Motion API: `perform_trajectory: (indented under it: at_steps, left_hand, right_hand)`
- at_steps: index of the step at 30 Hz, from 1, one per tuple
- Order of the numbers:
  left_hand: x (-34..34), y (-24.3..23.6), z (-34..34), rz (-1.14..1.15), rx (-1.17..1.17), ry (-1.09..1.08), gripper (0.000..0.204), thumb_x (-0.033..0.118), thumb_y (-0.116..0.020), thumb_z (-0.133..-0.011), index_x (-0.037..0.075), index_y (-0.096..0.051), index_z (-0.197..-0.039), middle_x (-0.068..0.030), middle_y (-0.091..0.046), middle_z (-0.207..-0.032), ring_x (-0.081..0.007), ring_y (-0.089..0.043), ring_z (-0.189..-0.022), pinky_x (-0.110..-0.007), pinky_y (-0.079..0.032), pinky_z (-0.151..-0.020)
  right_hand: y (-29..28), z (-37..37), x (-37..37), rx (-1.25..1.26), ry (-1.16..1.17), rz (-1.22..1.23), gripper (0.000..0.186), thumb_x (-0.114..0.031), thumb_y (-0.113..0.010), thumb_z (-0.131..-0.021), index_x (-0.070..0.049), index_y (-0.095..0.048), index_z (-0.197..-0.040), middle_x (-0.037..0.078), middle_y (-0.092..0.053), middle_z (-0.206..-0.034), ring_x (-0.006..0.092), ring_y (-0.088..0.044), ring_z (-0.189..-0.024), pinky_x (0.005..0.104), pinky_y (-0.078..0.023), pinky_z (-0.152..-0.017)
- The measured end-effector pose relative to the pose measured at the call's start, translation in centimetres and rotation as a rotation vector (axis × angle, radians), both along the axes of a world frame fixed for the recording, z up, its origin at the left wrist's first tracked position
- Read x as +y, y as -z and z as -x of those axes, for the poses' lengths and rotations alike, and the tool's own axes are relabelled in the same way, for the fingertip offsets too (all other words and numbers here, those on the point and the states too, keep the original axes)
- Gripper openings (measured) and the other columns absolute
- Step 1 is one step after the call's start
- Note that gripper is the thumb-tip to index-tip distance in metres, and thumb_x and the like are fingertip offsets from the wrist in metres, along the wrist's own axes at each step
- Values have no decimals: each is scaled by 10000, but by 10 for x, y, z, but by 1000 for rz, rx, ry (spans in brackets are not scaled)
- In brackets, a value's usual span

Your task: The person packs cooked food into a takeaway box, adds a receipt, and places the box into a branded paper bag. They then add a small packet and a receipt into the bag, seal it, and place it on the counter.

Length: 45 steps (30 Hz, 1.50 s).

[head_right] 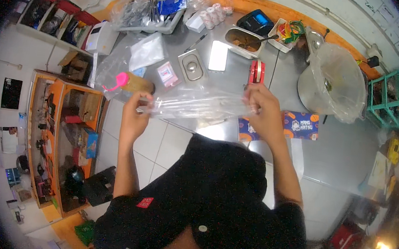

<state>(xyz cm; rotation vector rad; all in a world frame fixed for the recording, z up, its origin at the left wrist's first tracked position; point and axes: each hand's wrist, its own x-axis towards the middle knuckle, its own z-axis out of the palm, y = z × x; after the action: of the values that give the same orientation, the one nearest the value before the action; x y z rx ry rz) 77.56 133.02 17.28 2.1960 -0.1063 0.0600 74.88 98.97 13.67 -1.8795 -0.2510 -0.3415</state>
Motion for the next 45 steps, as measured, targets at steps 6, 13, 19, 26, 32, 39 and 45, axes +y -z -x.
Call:
perform_trajectory:
  at_steps: [6,13,19,26,32,39,45]
  left_hand:
    - [-22,17,10,-283,157,-77,415,-18,-696,-814,109,-537,-1176,-120,-627,-923,-301,-634,-799,-413,-493,-635]
    - [-3,23,23,-519,-546,-40,686,-136,-599,-699,136,-578,-1329,-189,-700,-938,-367,-682,-806,-417,-528,-726]
    - [31,58,43,151,22,-318,838,-154,-369,-713,144,-463,-1490,-220,-659,-1247,-259,-722,-904,-369,-598,-727]
    - [27,79,67,721,396,-369,583,132,-386,-1014,144,-250,-1581,-208,-452,-1477,-319,-718,-918,-350,-604,-663]
    - [4,121,99,844,544,-332,586,248,-393,-1038,137,-217,-1585,-200,-446,-1469,-321,-686,-1044,-379,-615,-697]
    - [-27,191,106,897,730,-265,657,309,-370,-1051,171,-40,-1602,-186,-398,-1491,-288,-680,-1028,-386,-629,-677]
    - [-36,185,102,869,731,-277,720,526,-394,-1030,-4,-259,-1500,-231,-491,-1354,-320,-678,-1038,-424,-637,-684]
  right_hand:
    - [-8,-18,49,11,-196,168,202,100,-598,-700,14,-417,-729,134,-492,-757,289,-507,-661,350,-418,-626]
    - [-1,-50,70,166,-650,91,354,-36,-747,-684,-25,-526,-960,143,-545,-980,301,-571,-946,345,-446,-785]
    - [97,-66,84,281,-542,777,1014,-255,-929,-533,-96,-389,-1376,146,-458,-1384,334,-414,-1333,474,-288,-1146]
    - [170,-81,66,106,-313,1177,1042,-323,-914,-567,-98,-390,-1440,163,-455,-1437,371,-399,-1359,588,-237,-1158]
    - [79,-37,-4,521,-450,818,1076,-222,-935,-542,-107,-377,-1455,196,-387,-1492,369,-369,-1395,547,-293,-1136]
    - [120,37,-44,327,-256,1290,1180,-148,-925,-504,-162,-306,-1508,192,-453,-1384,379,-421,-1314,523,-345,-1112]
    - [113,29,-45,339,-169,827,1115,-117,-869,-541,-117,-300,-1500,204,-471,-1323,405,-443,-1266,498,-367,-1071]
